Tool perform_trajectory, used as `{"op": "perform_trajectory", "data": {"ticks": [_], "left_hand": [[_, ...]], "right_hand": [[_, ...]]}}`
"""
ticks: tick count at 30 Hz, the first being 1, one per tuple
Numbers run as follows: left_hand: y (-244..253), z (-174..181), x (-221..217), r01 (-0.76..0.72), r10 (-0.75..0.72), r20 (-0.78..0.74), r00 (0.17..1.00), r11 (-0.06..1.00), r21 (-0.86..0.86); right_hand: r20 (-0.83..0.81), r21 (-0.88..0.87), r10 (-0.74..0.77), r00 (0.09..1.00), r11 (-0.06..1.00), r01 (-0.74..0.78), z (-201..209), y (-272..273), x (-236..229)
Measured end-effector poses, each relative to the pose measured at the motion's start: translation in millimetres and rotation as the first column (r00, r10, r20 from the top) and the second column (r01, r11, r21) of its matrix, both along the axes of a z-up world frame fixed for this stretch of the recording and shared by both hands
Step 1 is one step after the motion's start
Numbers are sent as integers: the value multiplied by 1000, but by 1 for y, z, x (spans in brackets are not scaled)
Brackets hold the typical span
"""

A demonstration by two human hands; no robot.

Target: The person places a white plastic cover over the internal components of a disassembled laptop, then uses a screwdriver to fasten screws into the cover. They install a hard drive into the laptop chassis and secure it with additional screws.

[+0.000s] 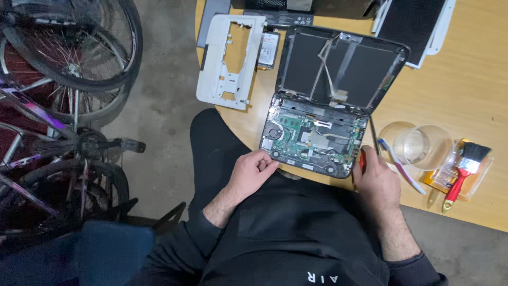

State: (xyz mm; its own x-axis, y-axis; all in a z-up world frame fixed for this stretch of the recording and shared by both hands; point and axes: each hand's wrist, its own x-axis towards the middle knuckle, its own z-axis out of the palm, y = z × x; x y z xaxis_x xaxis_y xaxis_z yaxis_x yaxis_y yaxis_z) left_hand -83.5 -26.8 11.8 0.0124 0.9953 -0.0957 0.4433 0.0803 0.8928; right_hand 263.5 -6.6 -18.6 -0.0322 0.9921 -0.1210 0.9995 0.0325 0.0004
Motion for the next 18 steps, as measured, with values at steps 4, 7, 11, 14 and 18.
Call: {"op": "perform_trajectory", "data": {"ticks": [4, 7, 11, 14, 18], "left_hand": [[1, -4, -8, -12, 14, 37, 999, 999, -31], [3, -4, -9, 0, 1, 47, 999, 999, -35], [8, -9, -8, -25, 25, 34, 999, 999, -27], [15, -11, -2, -32, 32, 58, 998, 999, -6], [36, -13, -1, -48, 49, 0, 999, 995, 89]], "right_hand": [[1, -63, -61, 998, 996, 61, 0, 0, 3], [21, -30, -62, 998, 998, 62, -16, -6, 15], [11, 174, -28, 1000, 984, 26, 9, -21, -8], [-268, 119, -47, 962, 990, 81, 18, -36, -18], [-435, -28, -83, 897, 997, 78, 12, -50, -27]]}}
